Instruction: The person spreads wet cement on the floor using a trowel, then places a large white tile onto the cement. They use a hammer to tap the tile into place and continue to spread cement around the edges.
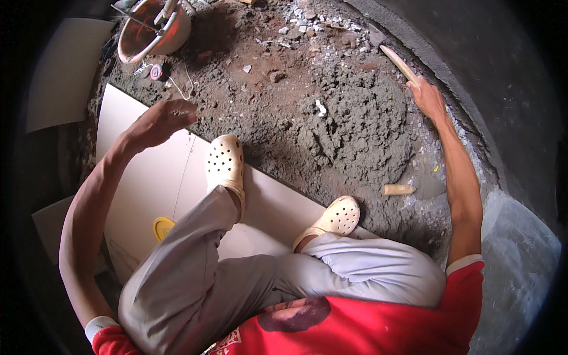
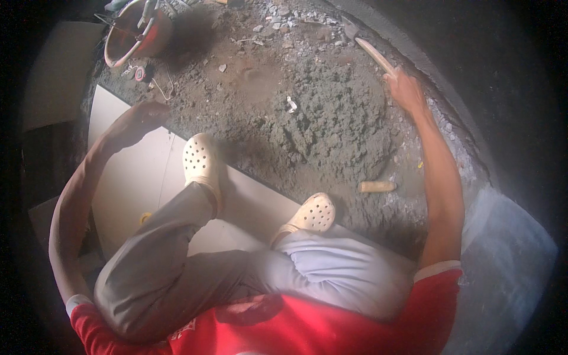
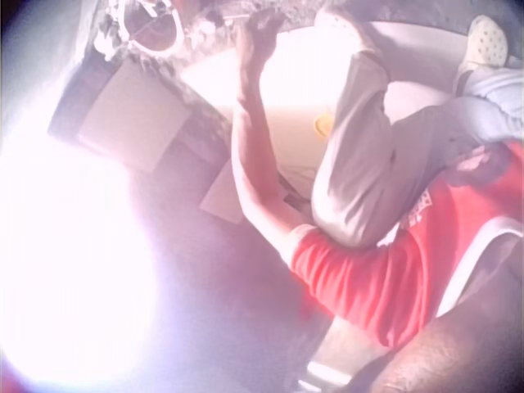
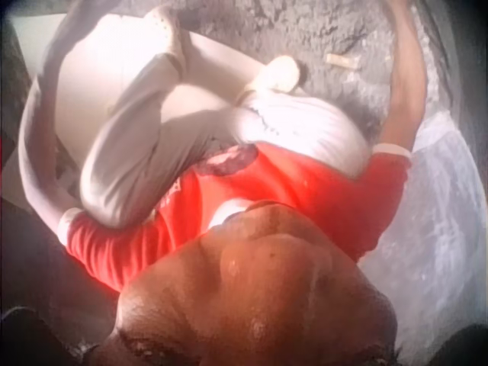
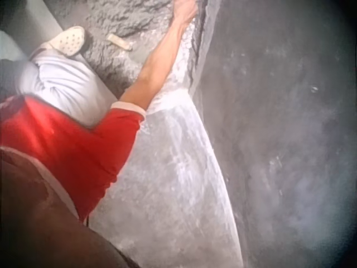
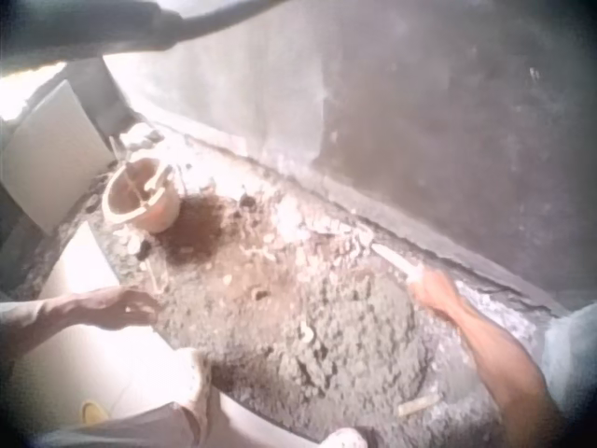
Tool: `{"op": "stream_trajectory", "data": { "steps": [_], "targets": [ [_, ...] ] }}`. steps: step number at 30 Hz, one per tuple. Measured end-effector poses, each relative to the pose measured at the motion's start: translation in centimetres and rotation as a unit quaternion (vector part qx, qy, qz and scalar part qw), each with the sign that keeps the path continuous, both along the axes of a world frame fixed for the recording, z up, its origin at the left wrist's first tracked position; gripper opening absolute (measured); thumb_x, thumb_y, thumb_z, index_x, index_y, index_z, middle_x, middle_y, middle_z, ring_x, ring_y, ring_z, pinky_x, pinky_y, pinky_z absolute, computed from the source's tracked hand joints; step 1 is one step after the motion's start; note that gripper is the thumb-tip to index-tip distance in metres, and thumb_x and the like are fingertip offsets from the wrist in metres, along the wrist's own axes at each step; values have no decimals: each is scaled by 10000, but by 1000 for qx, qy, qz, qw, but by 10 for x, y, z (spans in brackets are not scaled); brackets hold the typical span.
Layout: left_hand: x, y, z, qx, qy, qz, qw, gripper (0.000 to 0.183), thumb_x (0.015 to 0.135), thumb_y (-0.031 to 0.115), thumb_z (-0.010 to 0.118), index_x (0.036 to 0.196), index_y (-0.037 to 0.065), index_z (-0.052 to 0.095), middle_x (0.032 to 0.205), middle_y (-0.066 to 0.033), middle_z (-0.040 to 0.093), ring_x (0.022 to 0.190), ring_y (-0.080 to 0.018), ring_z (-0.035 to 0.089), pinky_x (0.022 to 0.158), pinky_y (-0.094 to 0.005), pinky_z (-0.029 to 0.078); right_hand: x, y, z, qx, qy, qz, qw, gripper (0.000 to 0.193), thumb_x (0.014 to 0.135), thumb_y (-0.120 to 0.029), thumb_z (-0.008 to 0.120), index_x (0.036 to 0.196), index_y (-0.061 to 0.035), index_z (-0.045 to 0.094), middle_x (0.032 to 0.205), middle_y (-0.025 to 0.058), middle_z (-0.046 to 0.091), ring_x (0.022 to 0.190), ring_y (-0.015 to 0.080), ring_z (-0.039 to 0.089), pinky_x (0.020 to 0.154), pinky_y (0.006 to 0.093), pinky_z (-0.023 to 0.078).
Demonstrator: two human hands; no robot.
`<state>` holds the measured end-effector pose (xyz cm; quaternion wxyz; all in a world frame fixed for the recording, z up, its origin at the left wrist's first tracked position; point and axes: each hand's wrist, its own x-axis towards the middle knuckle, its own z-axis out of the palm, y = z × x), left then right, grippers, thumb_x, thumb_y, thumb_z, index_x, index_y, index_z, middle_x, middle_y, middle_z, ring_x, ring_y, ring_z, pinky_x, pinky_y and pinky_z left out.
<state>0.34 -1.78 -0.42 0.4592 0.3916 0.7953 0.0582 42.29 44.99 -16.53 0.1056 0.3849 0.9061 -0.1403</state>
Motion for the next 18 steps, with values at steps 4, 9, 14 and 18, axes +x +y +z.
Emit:
{"op": "stream_trajectory", "data": {
  "steps": [4, 9, 14, 18],
  "targets": [
    [-6, -2, -5, -45, 4, 28, 999, 453, 1046, 342, 625, 1344, 2, 627, 1214, -164, 727, 1134, -271, 710, 967, -389, 560, 20, -12, 6, 11, 125, -33, 992, 481, 1049, -437, 523, 1243, 2, 567, 890, 334, 688, 892, 541, 671, 763, 596, 512],
    [-2, 14, -2, -45, 6, 8, 999, 439, 1044, 329, 627, 1343, 8, 629, 1220, -173, 726, 1119, -279, 718, 948, -397, 567, 23, -8, -14, 11, 51, -31, 998, 454, 1054, -432, 509, 1182, -3, 583, 907, 337, 692, 907, 545, 672, 761, 591, 522],
    [4, 16, 1, -27, 47, -43, 998, 406, 1014, 292, 660, 1337, 45, 653, 1212, -147, 706, 1069, -239, 710, 881, -367, 560, 7, -20, 15, -13, -22, -65, 998, 473, 1067, -424, 490, 1134, 35, 581, 929, 317, 695, 901, 499, 688, 776, 571, 531],
    [5, 12, -2, -55, 19, -15, 998, 431, 1015, 316, 666, 1300, -7, 653, 1182, -200, 727, 1114, -322, 710, 946, -430, 561, -32, -47, 27, -81, 151, -46, 984, 472, 1067, -404, 506, 1148, 54, 585, 842, 288, 681, 769, 482, 676, 711, 561, 523]
  ]
}}
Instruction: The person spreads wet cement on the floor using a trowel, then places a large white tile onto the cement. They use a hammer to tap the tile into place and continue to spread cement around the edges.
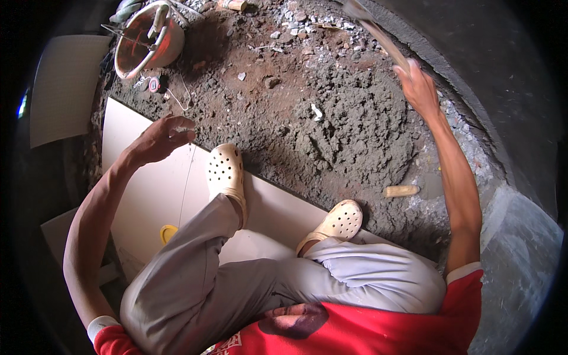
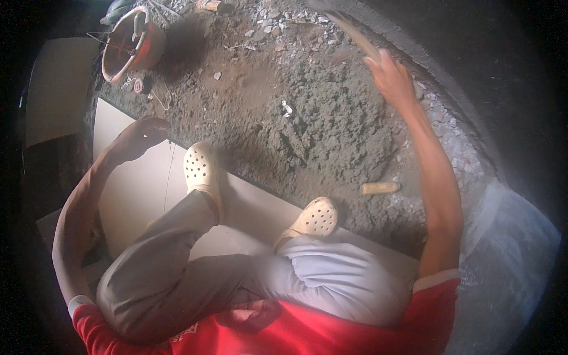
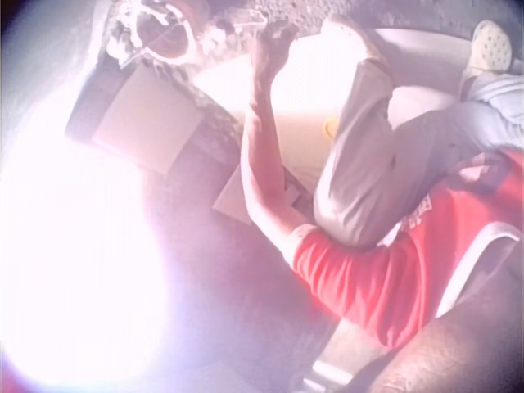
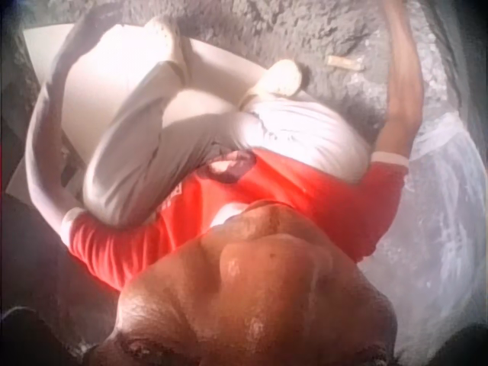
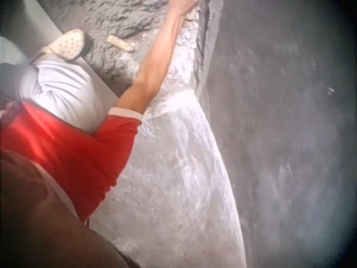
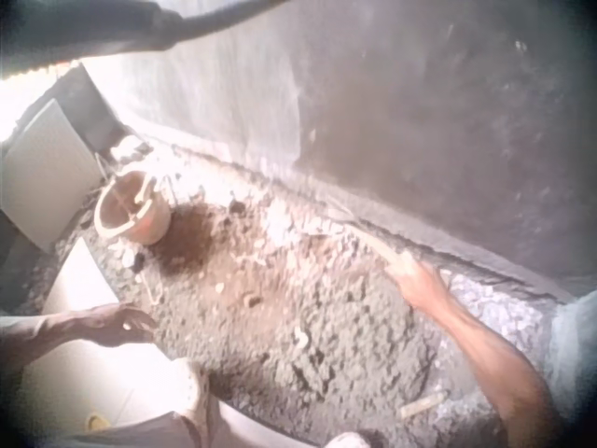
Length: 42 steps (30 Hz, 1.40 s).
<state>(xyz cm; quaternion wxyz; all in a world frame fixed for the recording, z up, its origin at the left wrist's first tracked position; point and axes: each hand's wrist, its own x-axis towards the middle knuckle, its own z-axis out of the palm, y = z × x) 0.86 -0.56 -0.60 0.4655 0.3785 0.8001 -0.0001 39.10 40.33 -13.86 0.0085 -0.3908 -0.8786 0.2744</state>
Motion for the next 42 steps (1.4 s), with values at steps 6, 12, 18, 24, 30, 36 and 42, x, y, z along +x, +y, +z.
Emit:
{"op": "stream_trajectory", "data": {
  "steps": [6, 12, 18, 24, 30, 36, 42],
  "targets": [
    [-2, -7, 8, 38, 5, 14, 999, 428, 1018, 310, 663, 1293, -18, 654, 1193, -211, 718, 1129, -323, 709, 945, -433, 565, -66, 16, -45, 74, -122, 102, 984, 425, 1078, -395, 501, 1169, 7, 603, 760, 136, 668, 658, 276, 659, 627, 471, 516],
    [-12, -34, 5, -5, -1, 38, 999, 432, 1035, 321, 636, 1318, -6, 647, 1281, -212, 678, 1129, -332, 712, 931, -430, 576, -67, 8, -23, 52, -76, 75, 993, 531, 1092, -395, 485, 1319, 79, 559, 647, 49, 591, 488, 151, 550, 412, 358, 424],
    [-20, -36, 3, -25, 21, 70, 997, 450, 1039, 344, 632, 1330, 2, 641, 1275, -203, 679, 1137, -323, 708, 918, -438, 576, -130, -10, -40, -44, 107, 84, 990, 493, 1081, -367, 514, 1220, 105, 542, 663, 62, 568, 471, 148, 505, 374, 326, 360],
    [-24, -38, -2, 49, 44, 3, 998, 444, 1021, 357, 654, 1283, -1, 670, 1207, -200, 688, 1083, -320, 722, 899, -439, 574, -151, 2, -54, -25, -42, 104, 993, 459, 1036, -401, 577, 988, 55, 592, 710, 216, 658, 571, 330, 644, 562, 497, 487],
    [-25, -42, -12, -16, 34, 40, 999, 446, 1012, 358, 665, 1281, 3, 673, 1182, -214, 694, 1003, -325, 744, 872, -431, 581, -177, 4, -54, -16, 24, 91, 995, 481, 1108, -326, 457, 1246, 120, 573, 633, 31, 561, 421, 78, 420, 336, 249, 321],
    [-29, -43, -19, 50, 45, 10, 998, 395, 968, 319, 723, 1214, 11, 690, 1179, -202, 680, 1017, -288, 740, 864, -405, 570, -193, -3, -53, -19, -53, 92, 994, 397, 1080, -299, 521, 1165, 77, 615, 640, 27, 568, 409, 95, 424, 305, 313, 299],
    [-26, -35, -23, -3, 41, -18, 999, 425, 967, 291, 718, 1296, 26, 669, 1186, -198, 671, 1037, -313, 730, 857, -406, 584, -118, -32, -55, -67, -116, 71, 988, 328, 1108, -299, 429, 1082, -4, 568, 606, -32, 365, 427, 109, 280, 367, 288, 280]
  ]
}}
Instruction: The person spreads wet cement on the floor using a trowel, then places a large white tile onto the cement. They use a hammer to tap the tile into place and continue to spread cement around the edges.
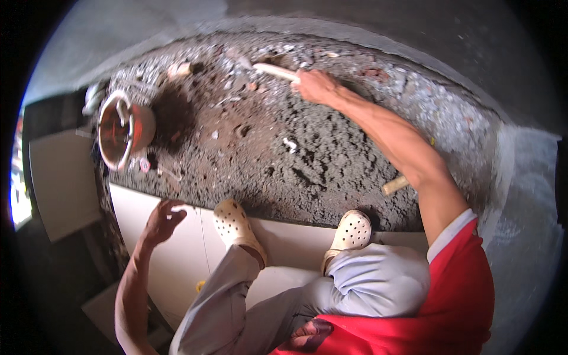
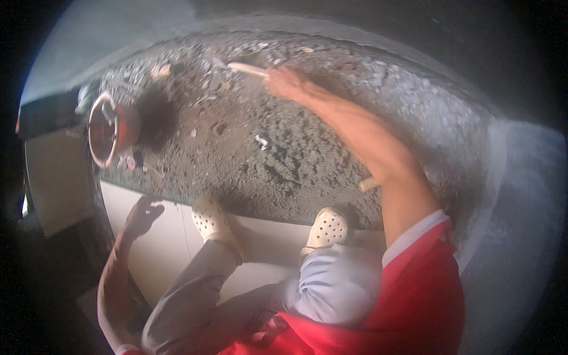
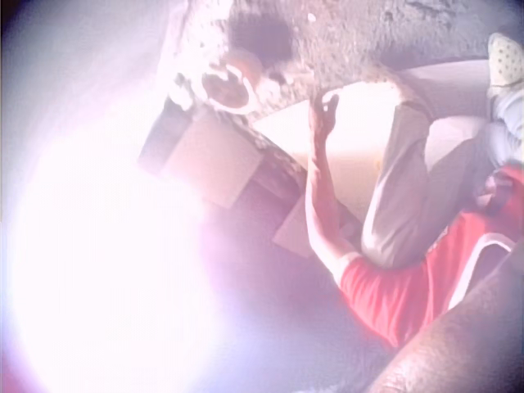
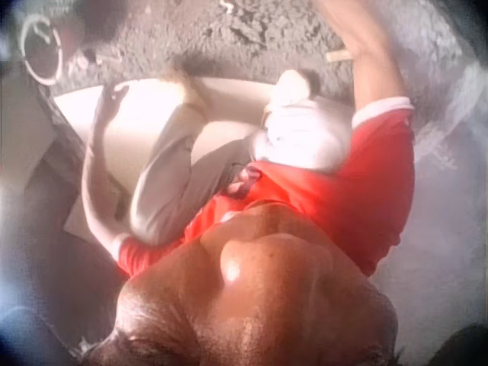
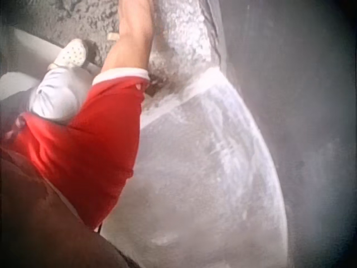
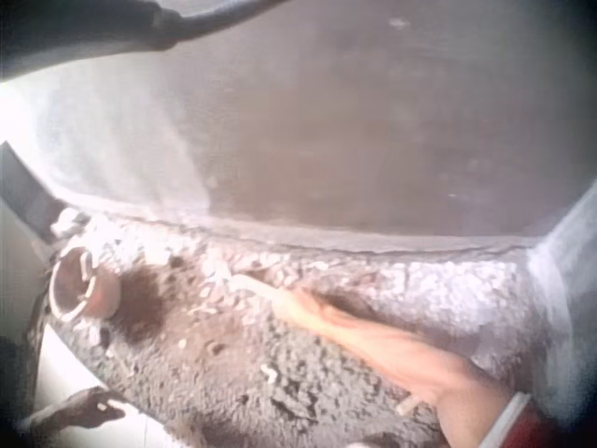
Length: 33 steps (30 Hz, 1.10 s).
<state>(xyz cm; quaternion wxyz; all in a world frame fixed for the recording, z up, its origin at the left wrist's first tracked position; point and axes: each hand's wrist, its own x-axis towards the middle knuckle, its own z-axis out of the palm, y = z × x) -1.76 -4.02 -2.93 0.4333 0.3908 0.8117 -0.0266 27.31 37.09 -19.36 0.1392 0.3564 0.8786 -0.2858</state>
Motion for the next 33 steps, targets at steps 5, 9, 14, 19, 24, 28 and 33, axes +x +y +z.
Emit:
{"op": "stream_trajectory", "data": {
  "steps": [5, 9, 14, 19, 24, 28, 33],
  "targets": [
    [-5, 10, 2, 26, -14, -22, 999, 380, 988, 255, 705, 1270, 5, 659, 1251, -197, 645, 1040, -323, 724, 857, -398, 598, 80, -3, 29, -9, 133, -40, 990, 226, 1101, -240, 451, 968, -69, 517, 620, -1, 407, 430, 88, 381, 333, 239, 306],
    [-11, 13, -9, 30, -16, -52, 998, 375, 979, 245, 719, 1271, 18, 656, 1250, -191, 650, 1036, -321, 725, 859, -401, 596, 188, 11, 43, -18, 131, -223, 966, 280, 1098, -273, 486, 1111, -8, 577, 642, 32, 491, 475, 101, 501, 341, 230, 384],
    [-10, 29, -10, 66, -7, -105, 992, 378, 975, 243, 721, 1276, 24, 656, 1242, -204, 649, 1052, -332, 720, 889, -413, 586, 267, 48, 52, 141, -47, -167, 975, 408, 1074, -324, 542, 1267, 32, 592, 763, 232, 667, 596, 345, 642, 559, 475, 517],
    [1, 45, -4, 27, -7, -87, 996, 382, 982, 249, 707, 1287, 26, 655, 1262, -212, 640, 1104, -338, 704, 916, -418, 574, 296, 39, 50, 183, 88, -144, 968, 422, 1051, -358, 568, 1219, 30, 576, 789, 279, 652, 787, 493, 668, 703, 534, 501],
    [4, 49, -2, 26, -12, -79, 997, 392, 980, 250, 707, 1294, 22, 648, 1289, -201, 630, 1104, -337, 706, 934, -418, 572, 325, 31, 40, 126, -24, -178, 976, 425, 1037, -380, 579, 1194, 15, 584, 824, 304, 669, 804, 514, 666, 697, 546, 502],
    [0, 37, 0, 56, -13, -87, 995, 382, 976, 223, 714, 1290, 16, 648, 1278, -197, 633, 1116, -330, 706, 934, -411, 579, 337, 28, 43, 117, -51, -212, 969, 464, 1039, -400, 573, 1260, 7, 596, 891, 288, 694, 868, 475, 688, 742, 536, 512],
    [-2, 26, -6, 4, 4, -70, 998, 380, 976, 234, 712, 1273, 4, 656, 1265, -220, 641, 1159, -346, 680, 956, -414, 571, 356, -5, 36, 167, 59, -285, 942, 455, 1034, -414, 576, 1266, -24, 605, 928, 282, 704, 902, 486, 687, 756, 539, 515]
  ]
}}
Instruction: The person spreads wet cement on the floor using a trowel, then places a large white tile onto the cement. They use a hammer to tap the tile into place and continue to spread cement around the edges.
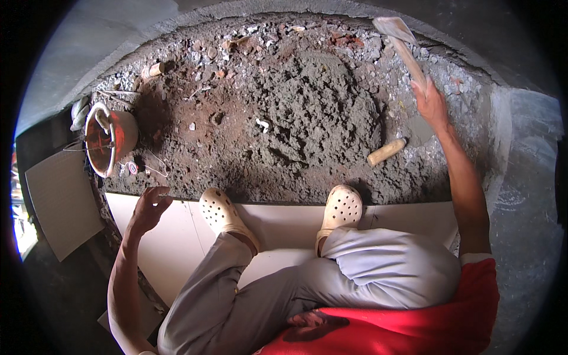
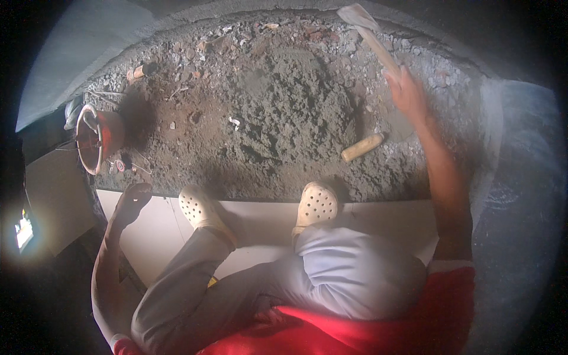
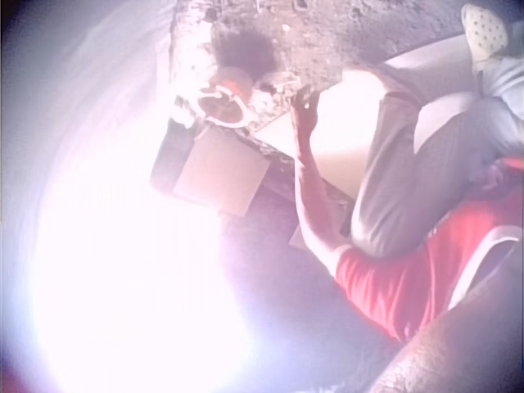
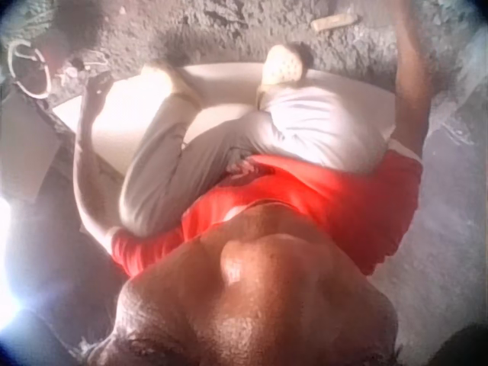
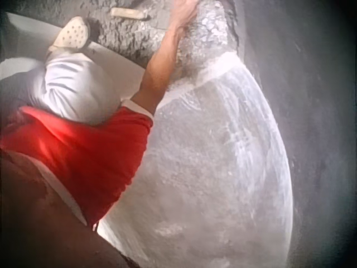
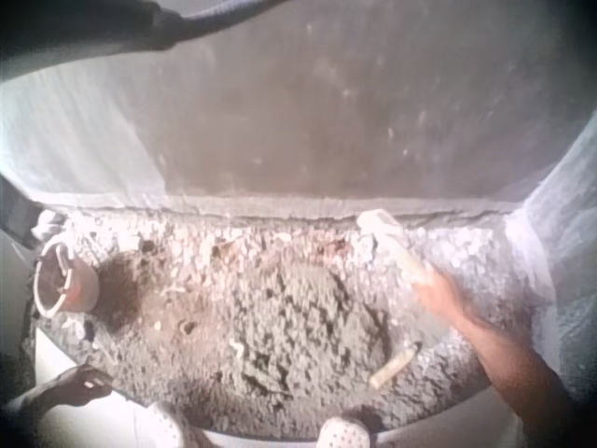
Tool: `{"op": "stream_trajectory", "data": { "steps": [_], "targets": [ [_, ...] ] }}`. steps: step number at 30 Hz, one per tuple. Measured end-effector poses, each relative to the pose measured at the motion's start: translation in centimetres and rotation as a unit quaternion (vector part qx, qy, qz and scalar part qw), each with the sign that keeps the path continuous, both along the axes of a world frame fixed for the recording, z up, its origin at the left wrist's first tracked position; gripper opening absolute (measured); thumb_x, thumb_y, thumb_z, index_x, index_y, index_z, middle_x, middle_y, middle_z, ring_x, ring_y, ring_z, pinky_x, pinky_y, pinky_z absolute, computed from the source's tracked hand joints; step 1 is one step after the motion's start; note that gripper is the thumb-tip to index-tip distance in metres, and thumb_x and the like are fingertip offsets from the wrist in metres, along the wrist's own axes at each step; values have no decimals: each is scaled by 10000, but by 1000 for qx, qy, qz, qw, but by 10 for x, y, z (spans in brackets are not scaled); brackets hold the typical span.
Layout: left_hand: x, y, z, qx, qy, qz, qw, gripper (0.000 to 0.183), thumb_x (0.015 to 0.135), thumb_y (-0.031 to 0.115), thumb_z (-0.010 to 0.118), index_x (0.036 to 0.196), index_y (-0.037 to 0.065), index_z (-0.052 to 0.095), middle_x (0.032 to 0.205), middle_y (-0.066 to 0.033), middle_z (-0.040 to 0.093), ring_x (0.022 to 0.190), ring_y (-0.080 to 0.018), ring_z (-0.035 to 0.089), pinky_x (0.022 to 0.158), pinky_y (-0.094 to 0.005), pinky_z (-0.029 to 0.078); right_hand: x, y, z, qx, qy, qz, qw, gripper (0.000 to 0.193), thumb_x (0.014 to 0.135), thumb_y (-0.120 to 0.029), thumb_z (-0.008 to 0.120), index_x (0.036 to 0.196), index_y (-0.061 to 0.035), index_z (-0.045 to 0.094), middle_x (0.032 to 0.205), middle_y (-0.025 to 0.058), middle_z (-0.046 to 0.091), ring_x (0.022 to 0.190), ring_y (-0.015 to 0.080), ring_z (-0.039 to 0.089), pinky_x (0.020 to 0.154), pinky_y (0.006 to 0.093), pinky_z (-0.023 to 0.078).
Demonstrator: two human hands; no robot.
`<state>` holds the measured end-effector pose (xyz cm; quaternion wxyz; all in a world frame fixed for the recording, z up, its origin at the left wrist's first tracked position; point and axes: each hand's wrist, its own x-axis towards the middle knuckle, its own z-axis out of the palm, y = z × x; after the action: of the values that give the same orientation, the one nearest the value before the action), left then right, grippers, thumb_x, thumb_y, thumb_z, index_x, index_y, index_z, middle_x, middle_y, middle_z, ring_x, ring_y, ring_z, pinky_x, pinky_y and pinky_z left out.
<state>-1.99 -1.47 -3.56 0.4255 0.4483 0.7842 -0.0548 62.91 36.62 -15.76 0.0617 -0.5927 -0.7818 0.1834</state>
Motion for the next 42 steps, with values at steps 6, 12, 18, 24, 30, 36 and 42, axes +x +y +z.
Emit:
{"op": "stream_trajectory", "data": {
  "steps": [6, 12, 18, 24, 30, 36, 42],
  "targets": [
    [-8, 12, -4, 79, 12, -94, 992, 391, 954, 247, 711, 1260, 8, 666, 1208, -216, 665, 1116, -346, 682, 909, -453, 562, 21, -5, -26, -11, -38, 20, 999, 380, 1031, -388, 603, 1127, -22, 641, 904, 303, 691, 906, 514, 675, 730, 543, 510],
    [-12, 5, -12, 81, 32, -110, 990, 435, 948, 350, 717, 1248, 37, 685, 1103, -211, 681, 1056, -370, 669, 953, -451, 512, 45, -17, -59, -14, -9, -5, 1000, 436, 1032, -432, 604, 1081, -2, 664, 948, 310, 679, 910, 499, 661, 749, 513, 511],
    [0, -2, 13, 65, 6, -52, 996, 440, 994, 339, 687, 1293, 18, 665, 1212, -193, 691, 1098, -310, 705, 957, -422, 544, 35, -20, -43, 25, -77, 43, 996, 391, 1058, -390, 578, 1027, -10, 665, 815, 198, 683, 689, 388, 663, 633, 441, 507],
    [67, 23, 56, 43, -74, 44, 995, 598, 1018, 521, 610, 1337, 16, 644, 1251, -164, 710, 1228, -272, 656, 1021, -407, 526, -108, -130, 29, -376, 335, -34, 863, 243, 1065, -277, 567, 1083, -51, 655, 672, -59, 521, 490, 1, 450, 385, 185, 380],
    [169, 61, 78, 57, -306, 223, 924, 774, 934, 644, 668, 1280, -48, 644, 1204, -178, 675, 1183, -290, 638, 1044, -422, 507, -244, -234, 86, -516, 451, 226, 692, 341, 1077, -354, 539, 1077, -16, 590, 708, 10, 583, 479, 53, 508, 379, 212, 404],
    [198, 20, 85, 144, -301, 475, 814, 587, 1008, 532, 632, 1242, -6, 652, 1218, -129, 678, 1096, -229, 646, 990, -383, 503, -226, -240, 58, -299, 435, 345, 776, 377, 1067, -361, 575, 1134, 9, 610, 886, 99, 676, 691, 183, 638, 641, 343, 527],
    [107, -38, 72, 193, 7, 398, 897, 448, 973, 475, 718, 1106, 49, 673, 888, -26, 662, 765, -90, 595, 703, -258, 494, -82, -171, -7, 139, 102, -117, 978, 517, 935, -369, 757, 1263, -2, 599, 1021, 175, 621, 978, 326, 591, 834, 428, 495]
  ]
}}
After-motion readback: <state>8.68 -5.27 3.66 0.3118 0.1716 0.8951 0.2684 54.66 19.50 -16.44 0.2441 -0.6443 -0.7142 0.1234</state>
